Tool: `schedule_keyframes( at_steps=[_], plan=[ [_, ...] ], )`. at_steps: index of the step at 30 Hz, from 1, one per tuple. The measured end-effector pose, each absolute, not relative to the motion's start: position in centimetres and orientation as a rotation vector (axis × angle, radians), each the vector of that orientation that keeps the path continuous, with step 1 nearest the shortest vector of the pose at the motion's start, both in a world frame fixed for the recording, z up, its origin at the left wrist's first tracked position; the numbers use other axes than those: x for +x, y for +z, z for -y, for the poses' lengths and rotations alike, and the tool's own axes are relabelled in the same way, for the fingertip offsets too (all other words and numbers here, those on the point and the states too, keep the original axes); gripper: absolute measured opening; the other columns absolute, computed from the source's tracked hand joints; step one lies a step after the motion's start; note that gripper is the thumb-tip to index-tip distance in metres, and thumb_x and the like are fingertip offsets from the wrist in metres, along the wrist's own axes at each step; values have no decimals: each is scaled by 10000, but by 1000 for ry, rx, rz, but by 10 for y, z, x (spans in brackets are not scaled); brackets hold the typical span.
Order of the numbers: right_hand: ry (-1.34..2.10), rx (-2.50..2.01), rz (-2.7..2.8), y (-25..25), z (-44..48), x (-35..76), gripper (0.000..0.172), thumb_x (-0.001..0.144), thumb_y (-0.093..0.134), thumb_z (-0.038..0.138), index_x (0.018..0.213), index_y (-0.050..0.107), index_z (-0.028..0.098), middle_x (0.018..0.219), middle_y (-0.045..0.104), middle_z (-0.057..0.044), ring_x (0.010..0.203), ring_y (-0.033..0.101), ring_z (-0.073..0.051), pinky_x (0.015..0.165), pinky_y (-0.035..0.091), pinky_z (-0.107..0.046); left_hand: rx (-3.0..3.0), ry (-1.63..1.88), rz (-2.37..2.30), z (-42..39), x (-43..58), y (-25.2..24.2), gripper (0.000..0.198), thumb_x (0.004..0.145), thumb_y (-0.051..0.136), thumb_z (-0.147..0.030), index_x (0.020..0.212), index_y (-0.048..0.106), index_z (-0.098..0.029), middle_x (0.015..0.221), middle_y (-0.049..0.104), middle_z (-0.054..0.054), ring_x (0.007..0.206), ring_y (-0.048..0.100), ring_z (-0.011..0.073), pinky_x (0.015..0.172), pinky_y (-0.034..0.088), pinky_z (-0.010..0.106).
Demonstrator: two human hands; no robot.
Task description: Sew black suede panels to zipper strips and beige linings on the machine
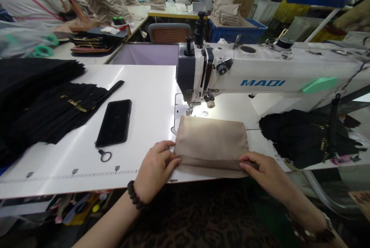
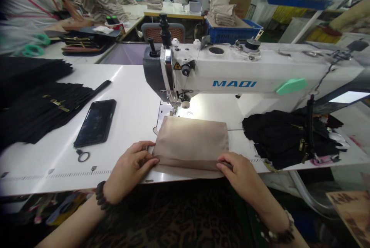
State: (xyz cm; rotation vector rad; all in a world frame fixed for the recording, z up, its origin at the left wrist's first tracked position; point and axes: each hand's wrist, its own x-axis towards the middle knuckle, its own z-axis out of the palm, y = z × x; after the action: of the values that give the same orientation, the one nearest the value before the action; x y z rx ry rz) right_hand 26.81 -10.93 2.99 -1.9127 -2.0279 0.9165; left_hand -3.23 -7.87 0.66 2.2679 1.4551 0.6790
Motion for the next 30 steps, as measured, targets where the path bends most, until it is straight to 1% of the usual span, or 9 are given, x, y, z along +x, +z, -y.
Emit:
schedule_keyframes(
  at_steps=[3,7,10,12,16,18,20,23,30],
  plan=[
    [793,-1925,2097,28,108,267,217,807,440,311,936,568,193,731,598,-24,683,560,-176,634,433,-298,2309,680,-1477,79,-31,4,191,786,571,-217,607,550,-158,996,573,75,896,543,213,776,483,385],
    [505,-1652,2368,22,112,269,340,842,354,207,1127,538,217,854,616,-57,766,580,-180,674,460,-313,2614,707,-1367,84,-35,4,140,852,458,-168,846,598,-162,1088,541,108,982,505,231,828,443,421],
    [382,-1515,2585,23,117,265,390,841,333,131,1155,546,225,737,601,-42,650,573,-155,571,450,-266,2919,525,-1132,80,-43,8,247,877,398,-143,1024,588,-197,1210,499,105,1131,429,247,960,322,476],
    [331,-1446,2686,27,118,257,340,828,386,117,1090,585,202,679,592,-28,585,556,-145,529,434,-253,3007,347,-1113,68,-46,13,304,868,445,-182,1157,526,-229,1273,457,109,1185,387,266,991,266,504],
    [147,-1372,2756,36,101,228,62,711,636,214,657,611,198,647,560,-17,598,535,-186,531,423,-308,3098,61,-1095,21,-37,20,441,855,493,-198,1260,414,-352,1356,368,92,1243,327,294,995,217,550],
    [121,-1304,2751,35,83,216,191,636,714,327,650,594,178,764,591,-44,725,557,-215,642,457,-354,3132,-3,-1050,-2,-26,21,429,868,474,-198,1256,415,-374,1360,364,88,1251,317,291,997,211,548],
    [111,-1218,2745,32,64,211,477,570,730,459,903,610,139,1054,577,-119,984,522,-270,857,417,-432,3153,-10,-1019,-20,-16,20,415,877,463,-214,1248,417,-394,1348,381,85,1240,333,287,991,220,547],
    [165,-1154,2800,24,39,213,972,504,712,568,1287,374,103,1372,320,-178,1263,282,-301,1027,243,-491,3169,18,-1000,-32,-7,17,418,873,469,-230,1253,411,-391,1314,417,98,1207,373,279,981,241,539],
    [585,-1230,2889,24,19,215,999,546,609,680,1345,314,157,1421,233,-137,1296,224,-291,1041,191,-490,3083,128,-1153,-29,-4,11,332,887,426,-214,1210,480,-271,1269,453,129,1161,417,262,977,280,506]
  ],
)
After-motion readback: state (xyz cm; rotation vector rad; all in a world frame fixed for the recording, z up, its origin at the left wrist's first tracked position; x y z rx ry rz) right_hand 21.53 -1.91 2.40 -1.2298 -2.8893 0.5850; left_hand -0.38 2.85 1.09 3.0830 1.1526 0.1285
